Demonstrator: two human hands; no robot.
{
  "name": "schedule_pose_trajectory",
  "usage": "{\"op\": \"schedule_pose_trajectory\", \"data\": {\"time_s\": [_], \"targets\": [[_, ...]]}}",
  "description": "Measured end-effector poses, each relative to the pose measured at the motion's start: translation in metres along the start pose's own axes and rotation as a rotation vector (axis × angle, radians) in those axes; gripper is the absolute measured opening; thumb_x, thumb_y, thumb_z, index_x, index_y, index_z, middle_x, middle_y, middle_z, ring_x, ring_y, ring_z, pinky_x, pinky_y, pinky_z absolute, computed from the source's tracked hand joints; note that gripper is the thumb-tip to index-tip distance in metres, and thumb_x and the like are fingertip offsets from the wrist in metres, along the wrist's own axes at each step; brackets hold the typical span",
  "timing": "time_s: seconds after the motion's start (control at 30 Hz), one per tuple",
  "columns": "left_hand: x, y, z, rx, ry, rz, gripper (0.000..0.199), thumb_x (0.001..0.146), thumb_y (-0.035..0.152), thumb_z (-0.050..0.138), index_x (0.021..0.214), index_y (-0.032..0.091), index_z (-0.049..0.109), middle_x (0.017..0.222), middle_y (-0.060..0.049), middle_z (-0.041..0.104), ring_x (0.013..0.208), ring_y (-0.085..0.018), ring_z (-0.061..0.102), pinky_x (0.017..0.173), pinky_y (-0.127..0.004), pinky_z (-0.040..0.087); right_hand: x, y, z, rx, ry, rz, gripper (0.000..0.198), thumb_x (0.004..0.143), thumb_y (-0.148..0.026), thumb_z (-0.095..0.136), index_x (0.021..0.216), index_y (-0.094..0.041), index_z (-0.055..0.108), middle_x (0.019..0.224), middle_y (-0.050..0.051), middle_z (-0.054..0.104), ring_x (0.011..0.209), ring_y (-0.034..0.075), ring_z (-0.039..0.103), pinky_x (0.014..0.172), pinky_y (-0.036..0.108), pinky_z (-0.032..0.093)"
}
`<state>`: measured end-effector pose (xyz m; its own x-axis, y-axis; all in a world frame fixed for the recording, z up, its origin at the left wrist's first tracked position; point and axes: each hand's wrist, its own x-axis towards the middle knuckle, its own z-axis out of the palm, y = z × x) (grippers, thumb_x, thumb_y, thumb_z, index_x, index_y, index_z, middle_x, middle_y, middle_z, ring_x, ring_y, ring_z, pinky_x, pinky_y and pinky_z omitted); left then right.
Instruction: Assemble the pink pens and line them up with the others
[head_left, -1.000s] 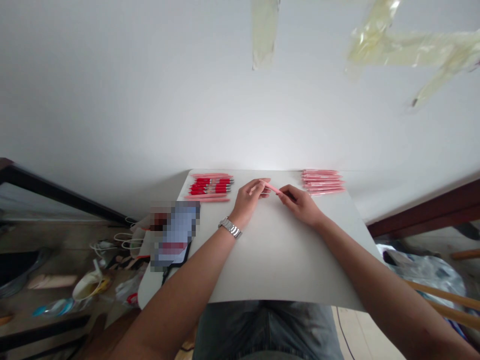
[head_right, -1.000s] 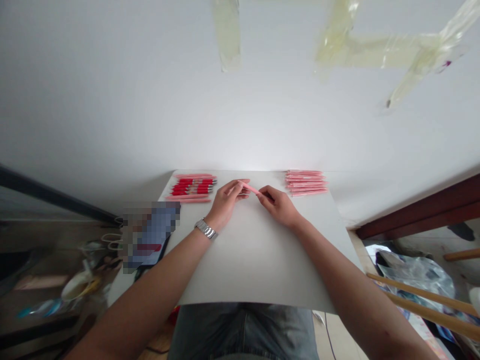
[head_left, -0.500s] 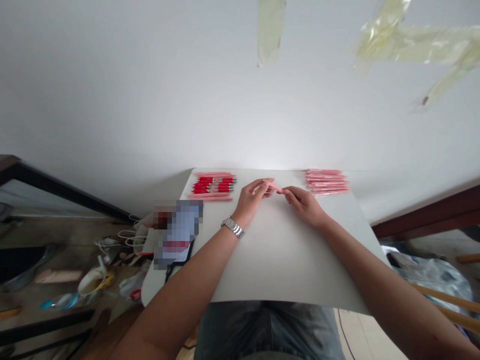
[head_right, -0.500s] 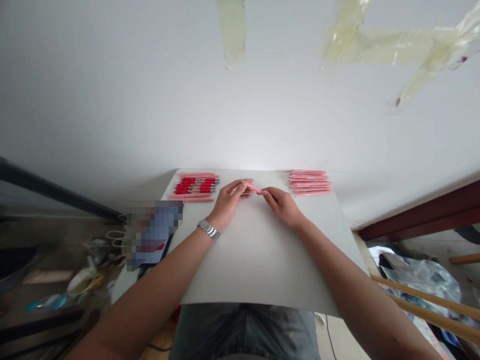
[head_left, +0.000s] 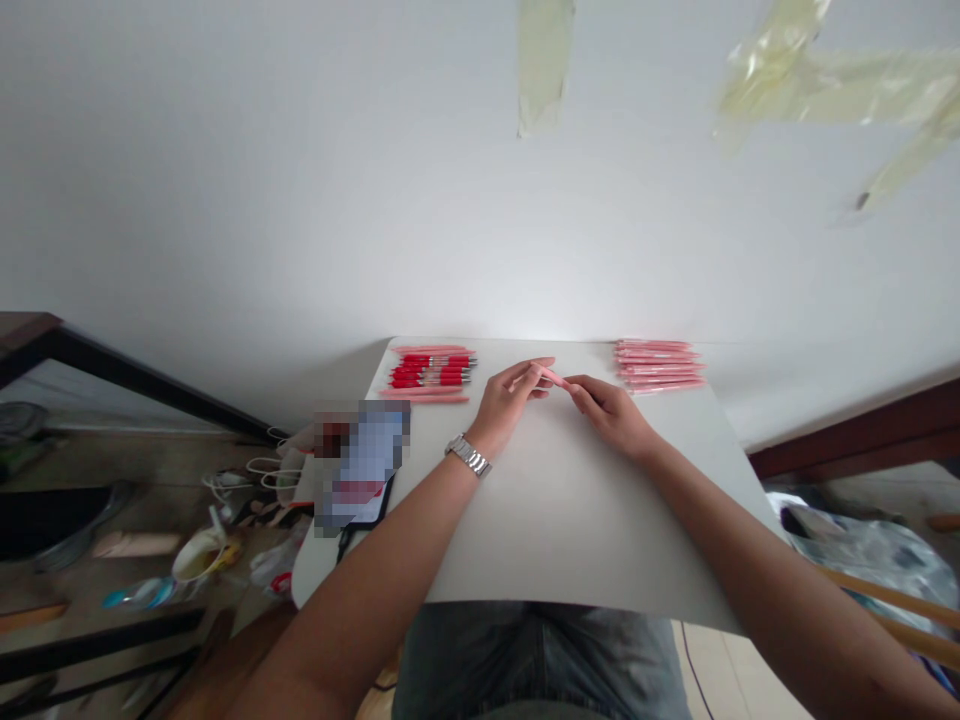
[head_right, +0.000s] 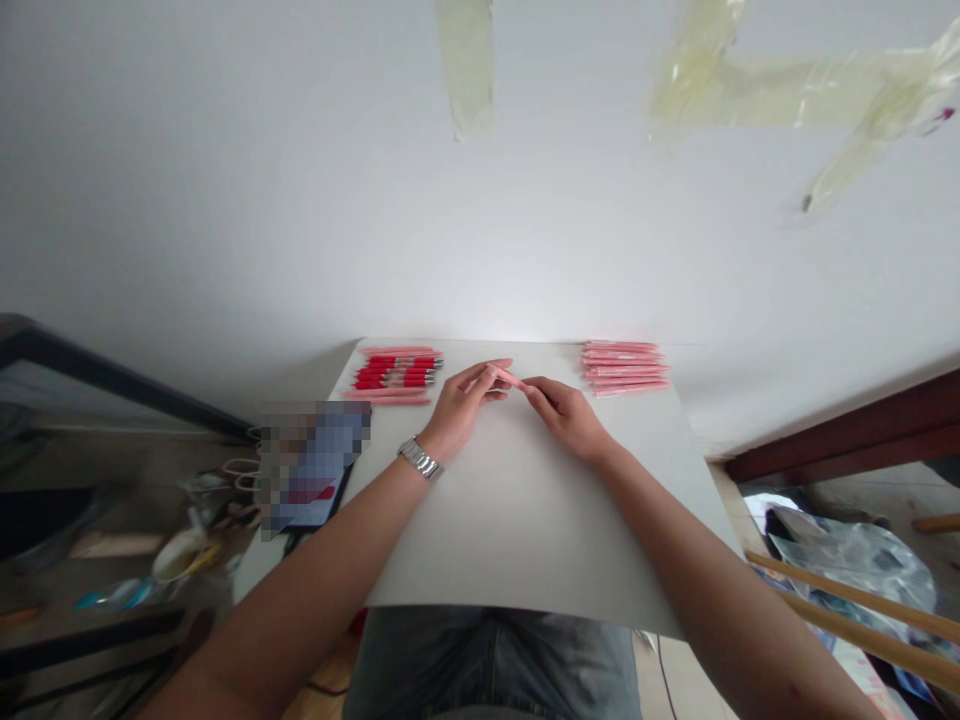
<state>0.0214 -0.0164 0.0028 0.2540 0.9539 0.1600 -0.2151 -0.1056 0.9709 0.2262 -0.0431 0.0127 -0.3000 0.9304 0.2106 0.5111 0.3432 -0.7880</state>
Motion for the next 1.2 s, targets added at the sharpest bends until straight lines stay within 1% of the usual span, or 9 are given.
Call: {"op": "schedule_pose_trajectory", "data": {"time_s": [0.1,0.23,0.33,0.47,0.63,0.8,0.97,1.07,1.2], "targets": [[-0.001,0.003,0.001,0.017,-0.018,0.000,0.046,0.098,0.054,0.061,0.123,0.018,0.075,0.122,-0.013,0.076,0.108,-0.023,0.072,0.092,-0.035,0.060,0.000,0.001,0.000,-0.004,0.000,-0.008,0.048,0.106,-0.056,0.042,0.116,-0.019,0.070,0.096,0.006,0.072,0.083,0.020,0.062,0.077,0.031,0.046],[-0.003,0.007,0.002,0.057,-0.037,-0.007,0.048,0.099,0.055,0.059,0.124,0.017,0.074,0.114,-0.013,0.077,0.103,-0.021,0.073,0.092,-0.034,0.060,-0.001,0.003,0.000,-0.009,0.004,0.007,0.046,0.106,-0.057,0.042,0.108,-0.019,0.070,0.088,0.005,0.070,0.078,0.019,0.061,0.075,0.031,0.046],[-0.004,0.008,0.002,0.075,-0.031,-0.023,0.049,0.098,0.056,0.060,0.123,0.017,0.075,0.115,-0.012,0.077,0.100,-0.021,0.073,0.090,-0.034,0.060,-0.001,0.004,0.000,0.000,-0.003,0.014,0.044,0.105,-0.056,0.043,0.107,-0.020,0.069,0.089,0.004,0.070,0.079,0.019,0.061,0.075,0.031,0.046],[-0.005,0.008,0.001,0.076,-0.017,-0.034,0.047,0.098,0.055,0.062,0.123,0.017,0.075,0.117,-0.012,0.076,0.099,-0.020,0.073,0.090,-0.033,0.060,-0.003,0.005,0.000,0.017,-0.014,0.040,0.042,0.105,-0.056,0.044,0.104,-0.021,0.068,0.082,0.003,0.066,0.072,0.017,0.056,0.069,0.030,0.044],[-0.005,0.008,0.001,0.050,-0.032,-0.052,0.046,0.097,0.054,0.063,0.121,0.017,0.076,0.115,-0.013,0.077,0.100,-0.022,0.074,0.089,-0.034,0.060,-0.005,0.008,0.001,0.066,-0.015,0.073,0.040,0.103,-0.057,0.049,0.109,-0.022,0.067,0.077,0.001,0.062,0.067,0.017,0.051,0.062,0.029,0.041],[-0.005,0.009,0.002,0.034,-0.029,-0.056,0.043,0.097,0.053,0.062,0.113,0.016,0.077,0.112,-0.013,0.077,0.100,-0.022,0.073,0.089,-0.033,0.060,-0.006,0.007,0.001,0.087,-0.027,0.093,0.039,0.103,-0.056,0.050,0.109,-0.021,0.066,0.079,0.001,0.062,0.067,0.016,0.050,0.061,0.029,0.041],[-0.005,0.010,0.002,0.056,-0.019,-0.053,0.041,0.098,0.051,0.061,0.109,0.015,0.077,0.112,-0.013,0.076,0.099,-0.021,0.073,0.087,-0.032,0.060,-0.006,0.008,0.001,0.056,-0.037,0.104,0.040,0.103,-0.057,0.050,0.110,-0.021,0.067,0.078,0.001,0.061,0.066,0.016,0.049,0.060,0.029,0.040],[-0.005,0.011,0.001,0.064,-0.031,-0.054,0.043,0.099,0.052,0.060,0.111,0.016,0.078,0.117,-0.013,0.076,0.101,-0.022,0.073,0.086,-0.032,0.060,-0.006,0.010,0.002,0.058,-0.032,0.098,0.041,0.103,-0.057,0.050,0.112,-0.022,0.067,0.080,0.002,0.064,0.067,0.017,0.051,0.061,0.030,0.042],[-0.005,0.013,0.001,0.064,-0.023,-0.051,0.044,0.097,0.053,0.062,0.118,0.016,0.077,0.115,-0.012,0.077,0.100,-0.022,0.072,0.087,-0.032,0.060,-0.006,0.011,0.003,0.080,-0.016,0.094,0.041,0.102,-0.058,0.051,0.111,-0.021,0.066,0.082,0.003,0.064,0.069,0.017,0.051,0.062,0.030,0.041]]}}
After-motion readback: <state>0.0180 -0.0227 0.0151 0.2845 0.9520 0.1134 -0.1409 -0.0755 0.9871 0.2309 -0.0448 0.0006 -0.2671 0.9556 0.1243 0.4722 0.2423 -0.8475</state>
